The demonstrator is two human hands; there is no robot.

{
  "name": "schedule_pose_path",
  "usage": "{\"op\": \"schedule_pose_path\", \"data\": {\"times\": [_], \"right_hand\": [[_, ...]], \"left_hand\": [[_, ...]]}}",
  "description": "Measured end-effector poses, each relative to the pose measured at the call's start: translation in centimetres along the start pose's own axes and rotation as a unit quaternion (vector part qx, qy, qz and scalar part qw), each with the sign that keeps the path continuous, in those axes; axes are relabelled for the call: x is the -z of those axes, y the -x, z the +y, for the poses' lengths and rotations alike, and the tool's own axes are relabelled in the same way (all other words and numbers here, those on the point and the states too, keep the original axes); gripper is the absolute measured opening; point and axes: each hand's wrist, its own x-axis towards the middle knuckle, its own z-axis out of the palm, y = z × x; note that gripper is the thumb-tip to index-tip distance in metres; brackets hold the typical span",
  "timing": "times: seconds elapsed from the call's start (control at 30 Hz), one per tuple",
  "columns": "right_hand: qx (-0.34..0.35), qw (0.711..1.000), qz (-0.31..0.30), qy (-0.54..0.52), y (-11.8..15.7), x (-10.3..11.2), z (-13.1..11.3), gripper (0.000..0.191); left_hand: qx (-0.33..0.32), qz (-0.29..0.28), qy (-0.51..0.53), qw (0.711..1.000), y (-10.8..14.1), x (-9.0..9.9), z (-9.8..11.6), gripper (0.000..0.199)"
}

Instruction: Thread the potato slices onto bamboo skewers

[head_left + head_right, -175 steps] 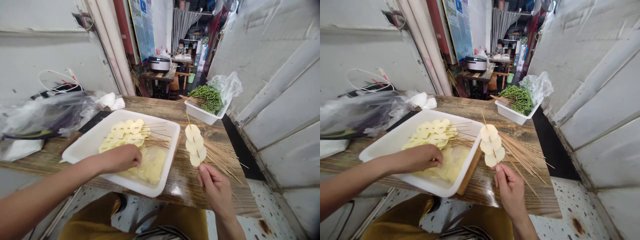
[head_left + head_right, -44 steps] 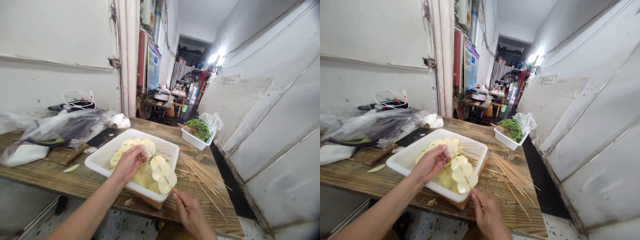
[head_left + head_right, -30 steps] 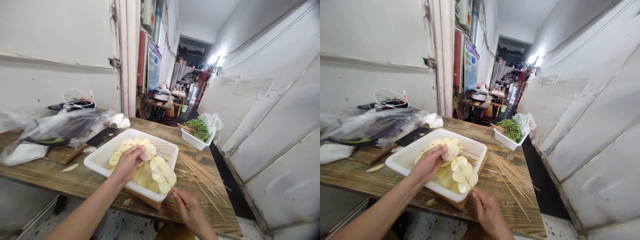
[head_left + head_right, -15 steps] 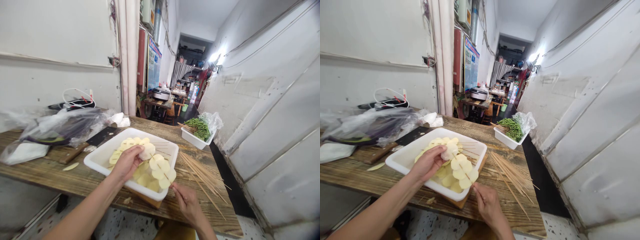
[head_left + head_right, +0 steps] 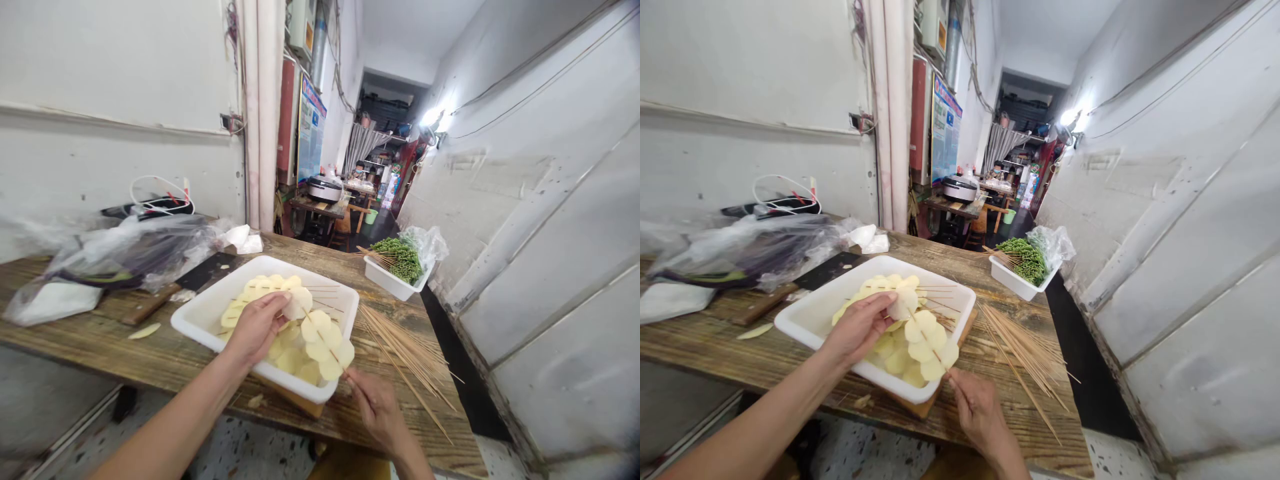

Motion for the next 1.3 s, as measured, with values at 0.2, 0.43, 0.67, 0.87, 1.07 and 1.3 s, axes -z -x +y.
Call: {"op": "schedule_pose_path", "data": {"times": [0.2, 0.43, 0.67, 0.87, 1.07, 1.3], "right_hand": [[-0.008, 1.000, 0.010, -0.008, -0.2, -0.1, 0.0, 0.024], [0.001, 1.000, 0.015, 0.014, -0.1, -0.3, 0.3, 0.024], [-0.007, 1.000, 0.020, 0.018, -0.9, 0.1, -0.2, 0.022], [-0.019, 1.000, 0.016, 0.016, -1.4, 0.3, -0.8, 0.021], [-0.049, 0.999, 0.007, 0.007, -1.7, 0.4, -1.3, 0.022], [-0.084, 0.995, 0.052, -0.016, -3.3, -0.4, -2.7, 0.024]], "left_hand": [[0.026, -0.014, 0.022, 0.999, -0.1, 0.2, 0.0, 0.012], [0.032, -0.009, 0.031, 0.999, -0.4, 0.5, -0.2, 0.006], [0.033, -0.012, 0.024, 0.999, -0.7, 0.6, -0.4, 0.003], [0.030, -0.010, 0.032, 0.999, -0.5, 0.4, -0.2, 0.002], [0.033, -0.013, 0.061, 0.998, -0.2, 0.2, 0.2, 0.005], [0.066, -0.129, 0.089, 0.985, 0.9, -0.5, 0.3, 0.031]]}}
